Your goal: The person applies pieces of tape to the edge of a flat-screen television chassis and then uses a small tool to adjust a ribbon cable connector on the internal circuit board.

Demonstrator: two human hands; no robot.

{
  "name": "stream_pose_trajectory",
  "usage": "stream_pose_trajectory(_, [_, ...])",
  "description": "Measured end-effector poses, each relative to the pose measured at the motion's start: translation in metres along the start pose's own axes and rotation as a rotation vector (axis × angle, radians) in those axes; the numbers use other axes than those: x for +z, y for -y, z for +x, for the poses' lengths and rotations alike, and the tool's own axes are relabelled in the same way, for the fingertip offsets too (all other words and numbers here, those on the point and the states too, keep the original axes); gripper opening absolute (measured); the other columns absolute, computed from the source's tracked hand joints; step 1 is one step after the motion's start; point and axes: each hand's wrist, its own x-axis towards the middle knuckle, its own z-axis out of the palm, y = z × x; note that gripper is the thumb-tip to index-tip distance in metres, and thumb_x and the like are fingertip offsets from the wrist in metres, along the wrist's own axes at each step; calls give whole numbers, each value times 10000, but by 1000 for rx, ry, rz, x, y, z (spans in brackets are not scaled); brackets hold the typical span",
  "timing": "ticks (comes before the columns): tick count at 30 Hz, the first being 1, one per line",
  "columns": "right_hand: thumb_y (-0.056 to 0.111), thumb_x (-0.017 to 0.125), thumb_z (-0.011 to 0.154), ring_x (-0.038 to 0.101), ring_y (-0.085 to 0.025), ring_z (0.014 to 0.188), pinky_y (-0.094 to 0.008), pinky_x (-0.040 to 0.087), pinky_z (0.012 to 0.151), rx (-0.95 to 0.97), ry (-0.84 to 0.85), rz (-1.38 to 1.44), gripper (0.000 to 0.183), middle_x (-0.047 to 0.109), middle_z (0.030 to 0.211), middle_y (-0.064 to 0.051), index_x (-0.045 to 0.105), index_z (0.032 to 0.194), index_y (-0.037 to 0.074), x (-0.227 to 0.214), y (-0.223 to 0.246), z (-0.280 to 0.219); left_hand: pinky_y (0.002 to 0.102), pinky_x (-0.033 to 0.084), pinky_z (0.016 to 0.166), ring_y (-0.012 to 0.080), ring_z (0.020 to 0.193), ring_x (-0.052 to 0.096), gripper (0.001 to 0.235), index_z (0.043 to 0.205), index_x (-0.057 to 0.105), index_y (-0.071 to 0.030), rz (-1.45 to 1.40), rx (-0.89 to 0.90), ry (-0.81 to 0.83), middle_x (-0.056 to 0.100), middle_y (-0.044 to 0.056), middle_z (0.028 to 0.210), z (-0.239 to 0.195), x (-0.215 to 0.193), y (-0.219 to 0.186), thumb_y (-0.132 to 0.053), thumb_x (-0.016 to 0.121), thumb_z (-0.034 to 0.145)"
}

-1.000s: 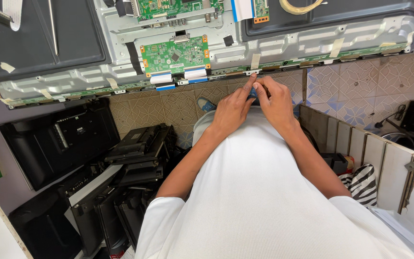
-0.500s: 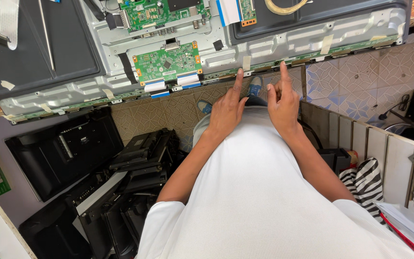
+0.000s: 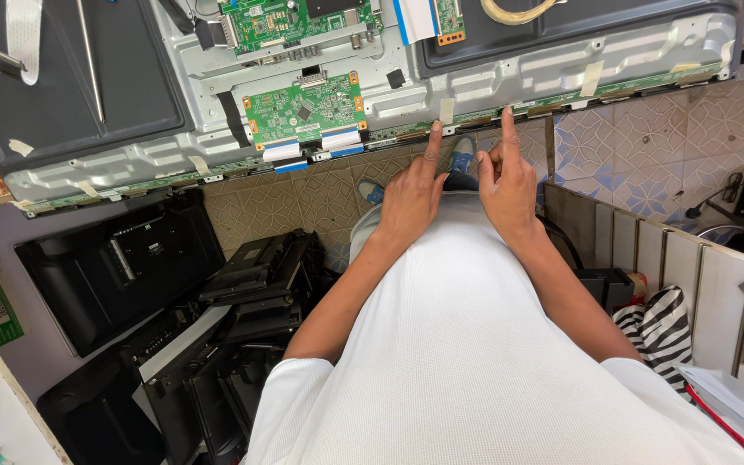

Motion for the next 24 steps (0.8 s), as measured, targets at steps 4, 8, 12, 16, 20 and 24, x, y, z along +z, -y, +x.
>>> stream_pose_trajectory(4, [-68,553,1080,558,-240,597,-394,434,562,0,9,9,666,612,814,-90,217,1649,23,-1,3,1,445,599,762,327,855,719,687,1679,114,-122,14,-3,-9,660,125,1060,-1,3,1,-297,452,1106])
stream_pose_trajectory(8, [-74,547,1079,544,-228,590,-389,418,551,6,20,18,650,608,827,-88,236,1641,27,-1,4,1,444,593,752,326,834,708,705,1682,98,-133,31,7,-13,640,109,1019,-3,3,3,-286,464,1100])
stream_pose_trajectory(12, [-79,542,1077,542,-224,583,-386,414,545,6,8,57,607,610,820,-90,289,1621,19,-1,8,3,443,591,748,323,831,703,698,1684,95,-142,24,11,-24,634,105,1015,-3,4,3,-287,458,1105])
stream_pose_trajectory(16, [-64,542,1081,555,-223,588,-376,421,541,4,12,66,586,617,823,-81,314,1614,26,2,4,4,439,594,761,322,836,705,681,1682,107,-143,12,21,-28,638,97,1015,-4,4,5,-289,448,1111])
stream_pose_trajectory(20, [-82,547,1069,537,-228,551,-375,408,527,-18,-1,88,558,612,794,-96,361,1589,5,3,4,7,458,596,799,340,867,711,671,1680,123,-134,22,22,-23,637,110,1037,-6,6,6,-291,437,1108])
stream_pose_trajectory(24, [-77,540,1073,537,-224,543,-373,403,522,-23,3,101,514,620,790,-98,400,1563,-4,3,7,8,452,597,807,333,872,713,665,1682,111,-142,10,13,-24,638,106,1048,-6,7,8,-302,422,1115])
